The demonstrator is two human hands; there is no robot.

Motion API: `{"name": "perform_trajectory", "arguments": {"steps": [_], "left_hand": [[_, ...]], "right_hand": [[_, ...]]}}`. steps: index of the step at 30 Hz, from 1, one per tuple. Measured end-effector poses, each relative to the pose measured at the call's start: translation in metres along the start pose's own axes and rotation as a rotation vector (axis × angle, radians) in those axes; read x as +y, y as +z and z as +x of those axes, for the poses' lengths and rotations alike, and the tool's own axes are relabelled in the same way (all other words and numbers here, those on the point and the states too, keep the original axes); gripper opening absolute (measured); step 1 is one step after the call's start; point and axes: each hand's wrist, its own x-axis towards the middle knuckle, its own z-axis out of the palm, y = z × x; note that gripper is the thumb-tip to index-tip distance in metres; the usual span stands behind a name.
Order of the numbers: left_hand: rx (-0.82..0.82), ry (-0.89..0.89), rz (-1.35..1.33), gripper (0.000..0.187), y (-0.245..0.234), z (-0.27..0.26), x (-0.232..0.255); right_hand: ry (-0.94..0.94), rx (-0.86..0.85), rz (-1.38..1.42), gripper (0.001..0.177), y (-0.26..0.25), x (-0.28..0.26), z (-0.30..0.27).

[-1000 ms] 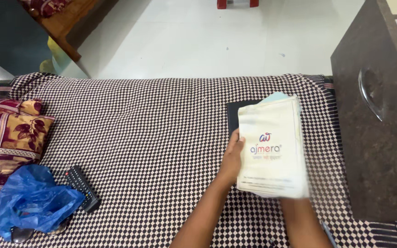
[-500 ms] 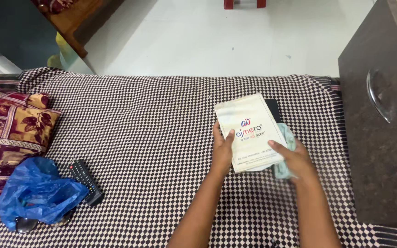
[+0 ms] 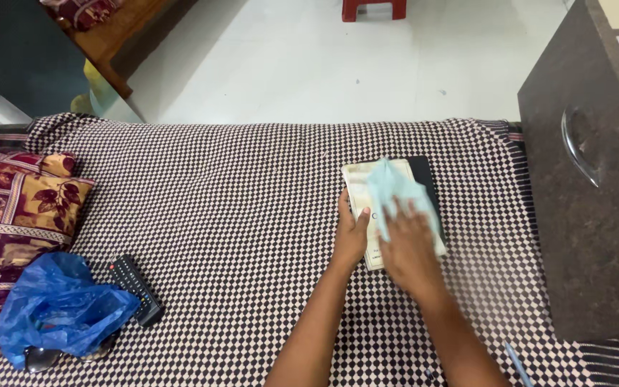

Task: The person cleans various objects, including books, a remote control, and a tablet, using a cloth. The items are then placed into a drawer.

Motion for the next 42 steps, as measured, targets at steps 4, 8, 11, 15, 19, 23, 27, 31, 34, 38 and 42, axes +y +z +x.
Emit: {"name": "perform_trajectory", "arguments": {"steps": [4, 8, 11, 15, 19, 23, 27, 31, 34, 38, 42], "left_hand": [[0.001, 0.013, -0.012, 0.061, -0.004, 0.006, -0.012], [-0.019, -0.031, 0.037, 0.066, -0.004, 0.004, -0.006], [-0.029, -0.002, 0.071, 0.067, -0.003, 0.001, 0.005], [-0.050, 0.009, 0.120, 0.070, -0.002, 0.000, 0.010], [-0.090, -0.057, 0.157, 0.068, -0.002, 0.006, 0.009], [-0.057, 0.021, 0.089, 0.068, -0.002, 0.003, 0.005], [-0.032, 0.048, 0.163, 0.069, -0.001, 0.001, 0.001], [-0.026, 0.030, 0.137, 0.068, -0.002, 0.003, -0.006], [-0.033, 0.007, -0.095, 0.067, -0.002, 0.006, -0.010], [-0.017, -0.004, -0.046, 0.066, -0.001, 0.000, 0.002], [0.025, -0.034, -0.181, 0.062, 0.007, -0.007, 0.029]], "right_hand": [[0.131, -0.142, 0.578, 0.059, 0.001, -0.012, -0.001], [0.280, -0.389, 0.449, 0.063, -0.004, 0.014, 0.022], [0.274, -0.340, 0.289, 0.065, 0.013, 0.040, 0.054], [0.250, -0.182, 0.237, 0.070, 0.053, 0.047, 0.082], [0.098, -0.106, 0.306, 0.060, 0.069, 0.005, 0.086], [0.059, -0.082, 0.455, 0.056, 0.055, 0.012, 0.077], [0.299, -0.114, 0.345, 0.058, 0.042, 0.047, 0.069], [0.212, -0.188, 0.182, 0.063, 0.042, 0.029, 0.049], [0.159, -0.195, 0.210, 0.062, 0.032, -0.006, 0.014], [0.253, -0.230, 0.223, 0.059, 0.013, 0.001, 0.006], [0.692, -0.161, 0.480, 0.050, -0.007, 0.038, 0.016]]}}
